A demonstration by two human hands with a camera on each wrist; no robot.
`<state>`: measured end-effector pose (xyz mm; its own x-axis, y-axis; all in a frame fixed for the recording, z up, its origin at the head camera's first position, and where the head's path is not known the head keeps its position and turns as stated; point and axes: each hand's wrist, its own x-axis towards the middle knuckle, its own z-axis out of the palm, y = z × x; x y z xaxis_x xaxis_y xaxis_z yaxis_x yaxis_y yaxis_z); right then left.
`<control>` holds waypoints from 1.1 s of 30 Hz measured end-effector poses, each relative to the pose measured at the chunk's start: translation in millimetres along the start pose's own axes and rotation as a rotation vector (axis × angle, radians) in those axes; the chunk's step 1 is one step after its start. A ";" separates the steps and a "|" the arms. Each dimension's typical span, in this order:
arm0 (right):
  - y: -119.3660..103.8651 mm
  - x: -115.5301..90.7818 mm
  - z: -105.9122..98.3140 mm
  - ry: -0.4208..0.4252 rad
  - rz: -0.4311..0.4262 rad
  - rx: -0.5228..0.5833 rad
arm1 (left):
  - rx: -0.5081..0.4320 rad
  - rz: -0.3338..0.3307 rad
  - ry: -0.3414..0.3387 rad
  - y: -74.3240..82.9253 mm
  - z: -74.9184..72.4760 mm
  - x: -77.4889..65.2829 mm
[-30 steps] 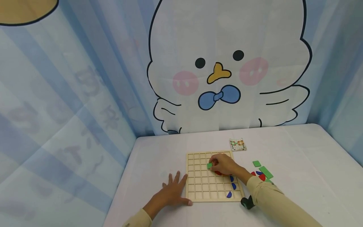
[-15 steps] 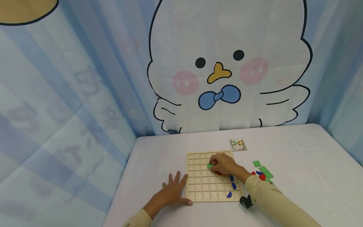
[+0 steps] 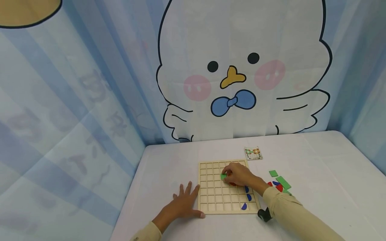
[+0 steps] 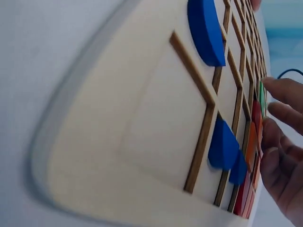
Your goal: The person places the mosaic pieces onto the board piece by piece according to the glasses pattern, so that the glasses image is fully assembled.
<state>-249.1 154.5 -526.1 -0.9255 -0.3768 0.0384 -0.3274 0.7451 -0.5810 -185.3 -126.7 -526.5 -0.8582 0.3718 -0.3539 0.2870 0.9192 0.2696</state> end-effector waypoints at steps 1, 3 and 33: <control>1.7 -0.9 -1.2 -0.006 -0.014 0.012 | 0.002 0.000 0.001 0.1 0.0 -0.2; 6.8 -2.4 -4.3 -0.023 -0.055 0.035 | 0.005 0.000 0.002 0.4 -0.3 -0.9; 116.4 -81.1 -84.7 0.052 0.391 -0.061 | -0.003 0.014 -0.007 -0.7 -2.2 -2.9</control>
<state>-228.3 318.3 -528.0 -0.9905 -0.0305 -0.1338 0.0425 0.8589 -0.5104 -183.9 -128.7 -523.7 -0.8513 0.3851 -0.3564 0.2974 0.9137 0.2770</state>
